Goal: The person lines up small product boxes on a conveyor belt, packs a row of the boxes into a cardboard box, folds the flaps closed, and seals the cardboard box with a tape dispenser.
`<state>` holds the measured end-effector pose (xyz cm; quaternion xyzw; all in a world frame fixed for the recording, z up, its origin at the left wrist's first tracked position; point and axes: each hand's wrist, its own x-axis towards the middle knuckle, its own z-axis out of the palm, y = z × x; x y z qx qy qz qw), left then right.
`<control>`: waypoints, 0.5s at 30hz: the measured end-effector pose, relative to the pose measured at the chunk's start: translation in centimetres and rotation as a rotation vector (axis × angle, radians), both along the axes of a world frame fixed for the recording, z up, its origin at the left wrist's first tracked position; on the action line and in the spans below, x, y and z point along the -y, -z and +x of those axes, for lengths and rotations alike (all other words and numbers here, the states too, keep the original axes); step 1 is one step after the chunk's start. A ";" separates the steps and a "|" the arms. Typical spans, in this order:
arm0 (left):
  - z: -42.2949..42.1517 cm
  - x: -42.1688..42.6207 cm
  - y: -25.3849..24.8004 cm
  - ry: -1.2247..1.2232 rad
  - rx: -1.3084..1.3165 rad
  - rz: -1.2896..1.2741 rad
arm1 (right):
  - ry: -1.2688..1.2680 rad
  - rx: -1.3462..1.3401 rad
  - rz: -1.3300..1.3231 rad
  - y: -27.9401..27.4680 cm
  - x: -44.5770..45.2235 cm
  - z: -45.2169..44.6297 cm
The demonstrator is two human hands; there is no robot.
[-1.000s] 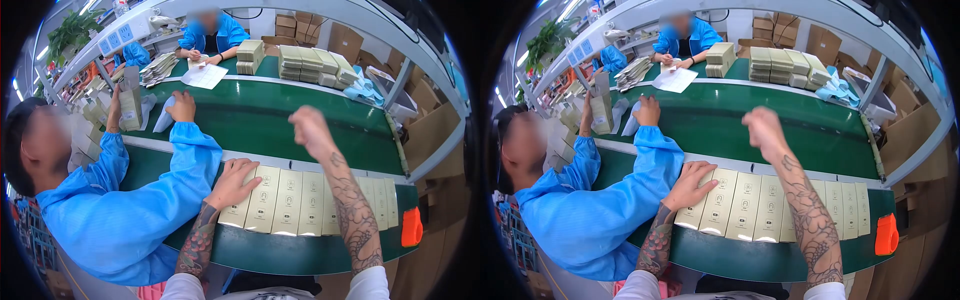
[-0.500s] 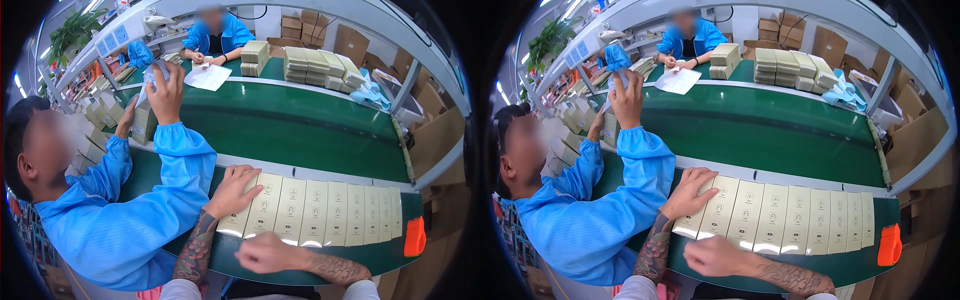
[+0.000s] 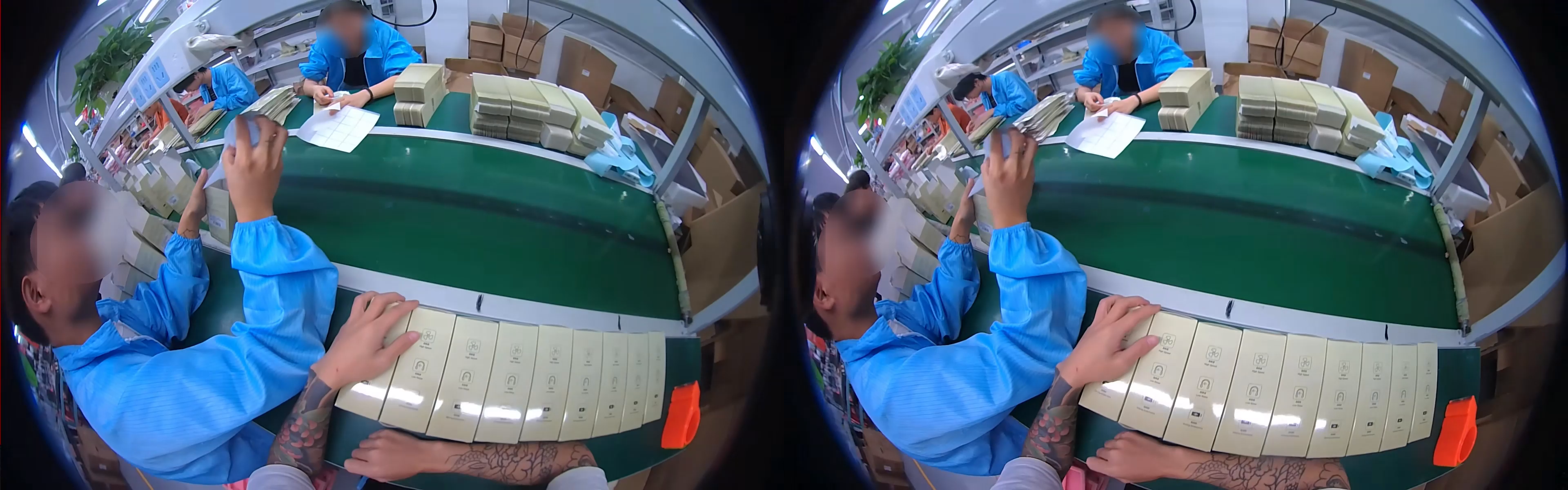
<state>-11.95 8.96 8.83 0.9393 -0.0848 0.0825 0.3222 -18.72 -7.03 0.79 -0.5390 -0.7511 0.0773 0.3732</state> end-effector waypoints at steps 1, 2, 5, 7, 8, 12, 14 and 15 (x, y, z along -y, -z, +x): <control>0.0 0.0 -0.1 -0.002 -0.005 0.010 | 0.016 -0.005 -0.012 -0.1 0.1 -0.2; 0.0 0.1 -0.1 -0.003 -0.007 0.011 | 0.034 -0.009 -0.022 -0.3 0.2 -0.5; 0.1 0.1 -0.3 -0.004 -0.018 0.014 | 0.021 -0.078 -0.034 -0.7 0.0 0.2; 0.1 0.1 -0.4 -0.001 -0.026 0.011 | 0.013 -0.120 -0.073 -0.7 -0.1 0.2; 0.1 0.1 -0.4 -0.001 -0.024 0.011 | 0.014 -0.132 -0.066 -0.6 -0.2 0.2; 0.1 0.0 -0.5 -0.002 -0.012 0.017 | 0.016 -0.170 -0.057 -0.7 -0.2 0.2; 0.0 0.1 -0.5 0.001 -0.010 0.016 | 0.014 -0.185 -0.069 -0.9 -0.2 0.3; 0.0 0.1 -0.5 0.001 -0.010 0.016 | 0.014 -0.193 -0.078 -0.9 -0.2 0.3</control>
